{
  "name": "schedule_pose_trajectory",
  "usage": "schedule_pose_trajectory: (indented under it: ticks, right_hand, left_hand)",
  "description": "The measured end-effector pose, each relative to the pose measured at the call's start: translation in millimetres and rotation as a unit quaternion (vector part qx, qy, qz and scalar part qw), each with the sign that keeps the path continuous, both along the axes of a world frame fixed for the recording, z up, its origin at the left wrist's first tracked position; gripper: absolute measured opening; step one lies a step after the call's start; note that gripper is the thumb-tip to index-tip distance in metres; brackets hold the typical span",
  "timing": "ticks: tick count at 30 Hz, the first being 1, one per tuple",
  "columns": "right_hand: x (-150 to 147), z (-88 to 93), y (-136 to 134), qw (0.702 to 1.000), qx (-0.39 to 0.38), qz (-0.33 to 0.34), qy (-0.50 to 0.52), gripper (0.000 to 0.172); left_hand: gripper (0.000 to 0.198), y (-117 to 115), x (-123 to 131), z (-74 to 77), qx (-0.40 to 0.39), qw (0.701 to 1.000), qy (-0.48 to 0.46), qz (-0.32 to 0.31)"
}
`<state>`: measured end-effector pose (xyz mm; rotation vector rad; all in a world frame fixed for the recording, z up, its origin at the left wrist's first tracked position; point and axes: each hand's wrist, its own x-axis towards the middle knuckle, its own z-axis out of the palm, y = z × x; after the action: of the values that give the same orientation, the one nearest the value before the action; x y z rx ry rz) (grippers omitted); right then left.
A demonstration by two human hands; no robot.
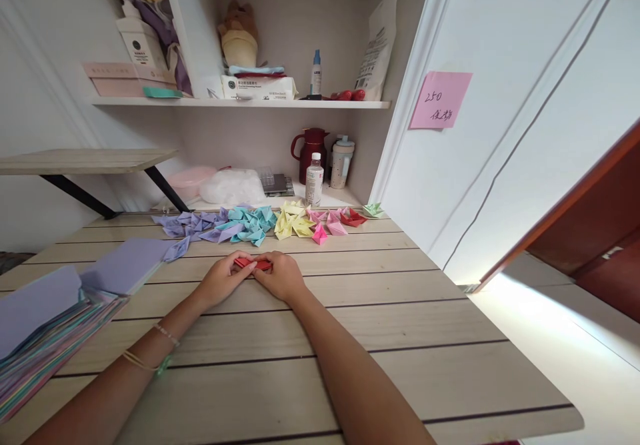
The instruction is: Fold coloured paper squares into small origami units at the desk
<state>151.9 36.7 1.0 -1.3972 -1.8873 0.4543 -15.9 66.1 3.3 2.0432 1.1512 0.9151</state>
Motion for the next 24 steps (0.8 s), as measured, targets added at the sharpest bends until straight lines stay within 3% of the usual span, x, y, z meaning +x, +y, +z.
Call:
schedule_pose_trajectory:
  ticks: [24]
  right_hand:
    - [-0.6,2.0,-2.8,1.000,-0.009,0.005,-0.013,0.029]
  left_hand:
    - [0.026,-1.7,-0.5,-1.7,0.002,1.000,-0.002,-0.007]
